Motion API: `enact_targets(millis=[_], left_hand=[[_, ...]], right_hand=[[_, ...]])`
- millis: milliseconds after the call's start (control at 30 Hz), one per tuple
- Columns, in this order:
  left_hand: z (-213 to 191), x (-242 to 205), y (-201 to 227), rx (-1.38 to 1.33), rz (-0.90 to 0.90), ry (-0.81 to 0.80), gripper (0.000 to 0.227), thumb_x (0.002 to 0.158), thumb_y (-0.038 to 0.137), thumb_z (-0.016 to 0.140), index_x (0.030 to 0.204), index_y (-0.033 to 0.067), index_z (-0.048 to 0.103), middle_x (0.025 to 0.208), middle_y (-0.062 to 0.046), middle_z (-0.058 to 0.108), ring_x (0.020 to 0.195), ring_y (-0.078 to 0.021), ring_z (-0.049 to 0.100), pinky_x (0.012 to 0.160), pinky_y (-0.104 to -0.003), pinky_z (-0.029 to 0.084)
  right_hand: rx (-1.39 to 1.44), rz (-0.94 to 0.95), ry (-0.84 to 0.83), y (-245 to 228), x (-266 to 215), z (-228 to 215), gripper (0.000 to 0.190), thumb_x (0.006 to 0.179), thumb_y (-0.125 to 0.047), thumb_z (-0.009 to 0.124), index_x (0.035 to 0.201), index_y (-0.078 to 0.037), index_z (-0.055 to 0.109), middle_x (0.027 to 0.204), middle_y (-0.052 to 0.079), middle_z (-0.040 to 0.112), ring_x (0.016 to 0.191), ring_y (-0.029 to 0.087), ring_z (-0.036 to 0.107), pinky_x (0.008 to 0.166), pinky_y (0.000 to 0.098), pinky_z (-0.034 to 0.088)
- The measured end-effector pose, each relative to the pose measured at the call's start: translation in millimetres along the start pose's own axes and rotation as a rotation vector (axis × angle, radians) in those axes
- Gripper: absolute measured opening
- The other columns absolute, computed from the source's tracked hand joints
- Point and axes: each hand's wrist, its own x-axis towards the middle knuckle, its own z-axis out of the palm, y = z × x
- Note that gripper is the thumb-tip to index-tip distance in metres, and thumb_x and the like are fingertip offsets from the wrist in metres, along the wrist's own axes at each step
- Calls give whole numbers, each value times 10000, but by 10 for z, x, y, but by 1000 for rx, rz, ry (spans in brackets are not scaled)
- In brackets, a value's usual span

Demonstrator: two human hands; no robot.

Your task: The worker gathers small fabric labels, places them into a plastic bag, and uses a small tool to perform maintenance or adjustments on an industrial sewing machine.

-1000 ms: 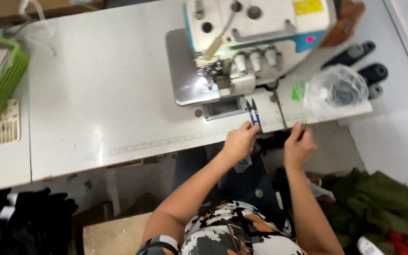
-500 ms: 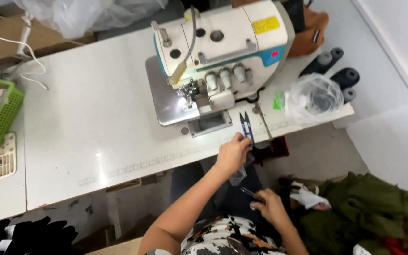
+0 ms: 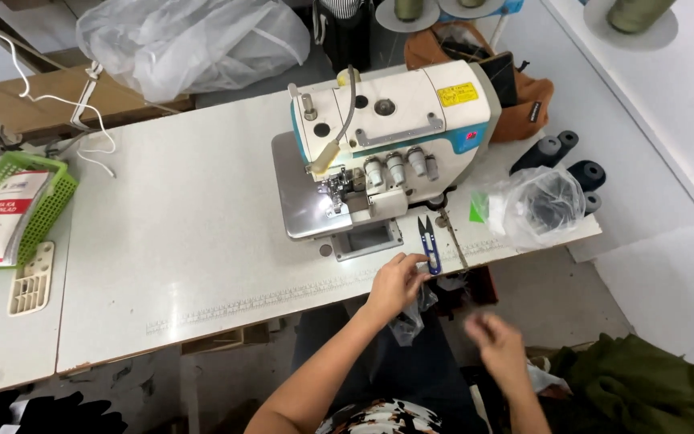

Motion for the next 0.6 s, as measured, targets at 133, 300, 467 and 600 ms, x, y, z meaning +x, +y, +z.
enact_targets(millis=[133,300,467,600], left_hand=[[-58,-76,120,-42,-1,27,253,951,188,736,1164,65,679,883,-82,659,741,-232,676,653,-360,542],[-194,-209,215,-75,-86,-14,219,949,165,724,1148,77,701,871,-76,678,769,-235,666,732,-366,539],[-283,-272,72,-82,-207,-12,223,948,214,712,1137,95,711,887,-47,679,801,-215,655,744,-355,528],[-254,-278,19,-96,-258,-46,222,945,225,714,1136,113,711,913,-38,686,823,-204,649,761,-347,523]], right_hand=[[116,-333,285,-776,511,-14,127,952,-187,688,1020,-111,764,852,18,733,800,158,663,798,319,503],[751,-507,396,-1507,1388,263,58,1026,-86,669,980,-71,637,784,-3,601,749,100,559,723,300,513],[909,-513,392,-1676,1790,472,51,1006,-50,688,973,-80,663,864,-11,664,791,67,593,698,223,526],[926,-454,388,-1676,1806,493,43,1010,-45,684,989,-83,678,789,-32,634,681,52,501,614,224,433]])
